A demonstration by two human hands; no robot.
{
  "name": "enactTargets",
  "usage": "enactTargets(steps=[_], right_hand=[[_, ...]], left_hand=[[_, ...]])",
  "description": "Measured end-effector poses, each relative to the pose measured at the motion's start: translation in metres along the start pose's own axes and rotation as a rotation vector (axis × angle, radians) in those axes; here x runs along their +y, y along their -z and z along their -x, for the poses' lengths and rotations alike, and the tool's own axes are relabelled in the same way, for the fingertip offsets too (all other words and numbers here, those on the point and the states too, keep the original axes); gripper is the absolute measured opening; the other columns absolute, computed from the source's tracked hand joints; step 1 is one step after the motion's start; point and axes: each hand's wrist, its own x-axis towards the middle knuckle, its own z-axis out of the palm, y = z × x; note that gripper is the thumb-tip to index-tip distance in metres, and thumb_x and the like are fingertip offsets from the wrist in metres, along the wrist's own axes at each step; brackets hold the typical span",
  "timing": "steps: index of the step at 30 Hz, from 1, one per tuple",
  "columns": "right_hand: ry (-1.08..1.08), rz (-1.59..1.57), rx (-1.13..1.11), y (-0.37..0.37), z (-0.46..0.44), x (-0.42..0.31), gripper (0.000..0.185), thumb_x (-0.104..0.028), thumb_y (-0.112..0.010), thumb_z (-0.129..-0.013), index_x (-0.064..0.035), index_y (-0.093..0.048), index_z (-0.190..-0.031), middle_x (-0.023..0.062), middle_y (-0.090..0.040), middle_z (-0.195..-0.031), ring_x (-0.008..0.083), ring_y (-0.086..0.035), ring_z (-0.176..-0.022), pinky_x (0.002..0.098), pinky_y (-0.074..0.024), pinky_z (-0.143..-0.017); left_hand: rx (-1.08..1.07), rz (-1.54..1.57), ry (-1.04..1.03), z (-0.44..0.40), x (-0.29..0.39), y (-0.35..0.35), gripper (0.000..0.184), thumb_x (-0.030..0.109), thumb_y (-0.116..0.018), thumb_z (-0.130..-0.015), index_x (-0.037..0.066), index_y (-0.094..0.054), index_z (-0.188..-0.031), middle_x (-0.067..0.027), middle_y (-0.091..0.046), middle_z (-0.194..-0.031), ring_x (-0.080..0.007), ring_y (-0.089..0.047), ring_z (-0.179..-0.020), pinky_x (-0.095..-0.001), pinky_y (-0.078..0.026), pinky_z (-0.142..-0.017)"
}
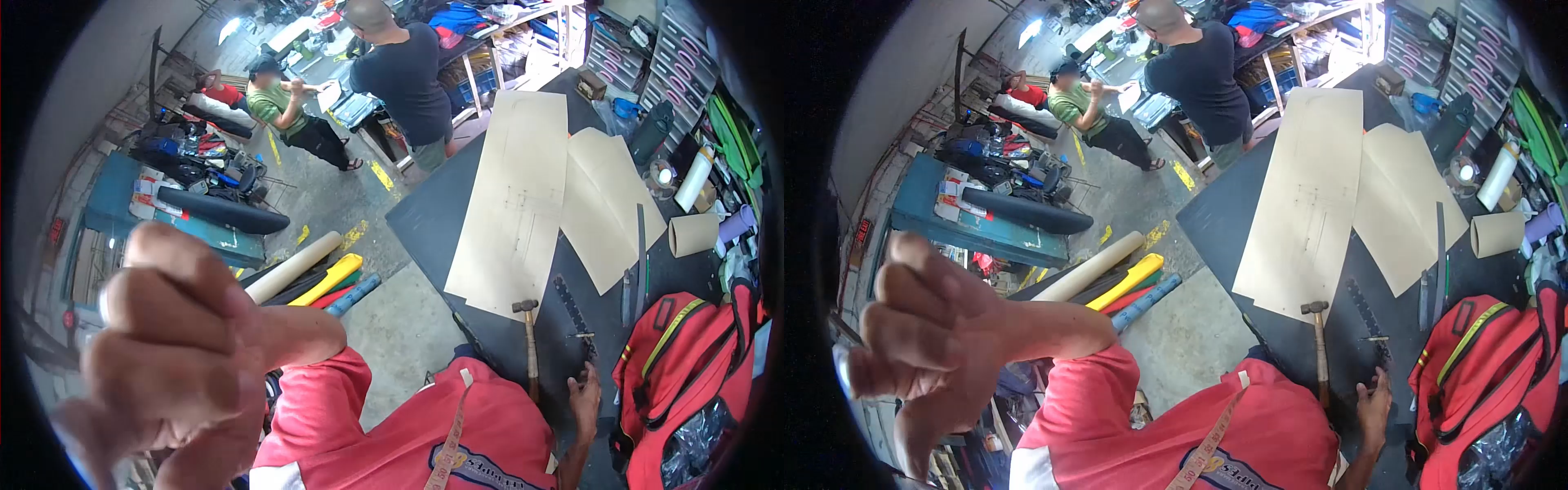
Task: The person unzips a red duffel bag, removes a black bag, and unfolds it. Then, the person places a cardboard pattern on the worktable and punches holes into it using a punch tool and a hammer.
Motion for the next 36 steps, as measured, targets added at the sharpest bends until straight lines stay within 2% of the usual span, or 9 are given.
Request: enactTargets(steps=[5,9,13,16,23,25,28,31,36], right_hand=[[0.072,0.0,-0.02,0.007,-0.01,0.023,0.063,-0.004,-0.073,-0.09,-0.0026,-0.048,-0.148,0.021,-0.059,-0.133,0.0311,-0.066,-0.098,0.0394,-0.0548,-0.086],[0.205,-0.052,-0.082,0.017,-0.024,0.022,0.06,-0.003,-0.071,-0.091,0.0003,-0.048,-0.147,0.0242,-0.055,-0.136,0.0368,-0.064,-0.101,0.0409,-0.0538,-0.087],[0.244,-0.072,-0.07,0.015,-0.048,0.025,0.057,-0.004,-0.067,-0.093,0.0019,-0.047,-0.146,0.0256,-0.053,-0.139,0.0397,-0.059,-0.115,0.0423,-0.0521,-0.092],[0.4,0.002,0.011,0.017,-0.063,0.011,0.057,-0.005,-0.067,-0.093,0.002,-0.047,-0.146,0.0265,-0.053,-0.137,0.0429,-0.057,-0.123,0.044,-0.049,-0.1],[0.236,-0.031,-0.05,0.01,-0.053,0.021,0.056,-0.007,-0.068,-0.093,0.0002,-0.048,-0.145,0.0258,-0.055,-0.139,0.0458,-0.054,-0.127,0.0459,-0.0451,-0.108],[0.334,-0.02,0.064,-0.001,-0.052,0.032,0.057,-0.002,-0.071,-0.092,-0.0003,-0.05,-0.144,0.022,-0.059,-0.134,0.0351,-0.064,-0.109,0.0402,-0.0546,-0.088],[0.341,-0.004,0.156,-0.024,-0.045,0.057,0.057,-0.003,-0.071,-0.092,-0.0012,-0.05,-0.145,0.0212,-0.061,-0.132,0.0347,-0.064,-0.108,0.0401,-0.0552,-0.087],[0.085,-0.08,0.061,-0.019,-0.027,0.034,0.057,-0.009,-0.071,-0.093,-0.0008,-0.049,-0.145,0.024,-0.061,-0.134,0.0397,-0.065,-0.114,0.046,-0.0508,-0.099],[-0.115,-0.055,0.184,-0.042,-0.008,0.014,0.053,-0.008,-0.07,-0.094,-0.0015,-0.053,-0.144,0.0197,-0.066,-0.121,0.03,-0.069,-0.089,0.0406,-0.0548,-0.087]], left_hand=[[0.009,0.095,0.068,0.007,0.025,-0.014,0.075,0.078,-0.053,-0.092,0.016,-0.06,-0.134,0.0004,-0.052,-0.068,-0.0118,-0.04,-0.062,-0.035,-0.038,-0.066],[-0.149,-0.048,0.112,-0.015,0.062,-0.013,0.044,0.061,-0.06,-0.099,0.029,-0.064,-0.129,0.0044,-0.052,-0.068,-0.0112,-0.04,-0.059,-0.0322,-0.038,-0.064],[-0.069,-0.064,0.004,-0.018,0.077,-0.025,0.026,0.036,-0.044,-0.107,0.028,-0.058,-0.086,0.0058,-0.048,-0.069,-0.0099,-0.038,-0.062,-0.0323,-0.037,-0.067],[-0.134,0.122,0.008,-0.034,0.078,-0.047,0.045,0.038,-0.035,-0.109,0.022,-0.04,-0.067,0.0042,-0.041,-0.068,-0.0115,-0.033,-0.064,-0.0385,-0.034,-0.071],[-0.228,0.296,0.046,-0.03,0.058,-0.078,0.042,0.039,-0.04,-0.106,0.019,-0.043,-0.069,0.0047,-0.041,-0.067,-0.0119,-0.035,-0.064,-0.0386,-0.032,-0.074],[-0.22,0.362,0.038,-0.026,0.046,-0.084,0.04,0.039,-0.043,-0.105,0.019,-0.045,-0.07,0.0053,-0.043,-0.068,-0.0115,-0.036,-0.065,-0.0379,-0.033,-0.074],[-0.214,0.456,0.025,-0.02,0.026,-0.088,0.037,0.04,-0.046,-0.103,0.019,-0.048,-0.073,0.0062,-0.046,-0.07,-0.0109,-0.038,-0.065,-0.0368,-0.033,-0.074],[-0.224,0.538,0.031,-0.015,-0.005,-0.09,0.034,0.041,-0.05,-0.102,0.02,-0.051,-0.075,0.0071,-0.049,-0.071,-0.0103,-0.04,-0.066,-0.0358,-0.034,-0.075],[-0.222,0.691,0.053,0.006,-0.085,-0.086,0.03,0.042,-0.057,-0.099,0.02,-0.055,-0.079,0.0085,-0.054,-0.074,-0.0094,-0.043,-0.067,-0.034,-0.035,-0.075]])
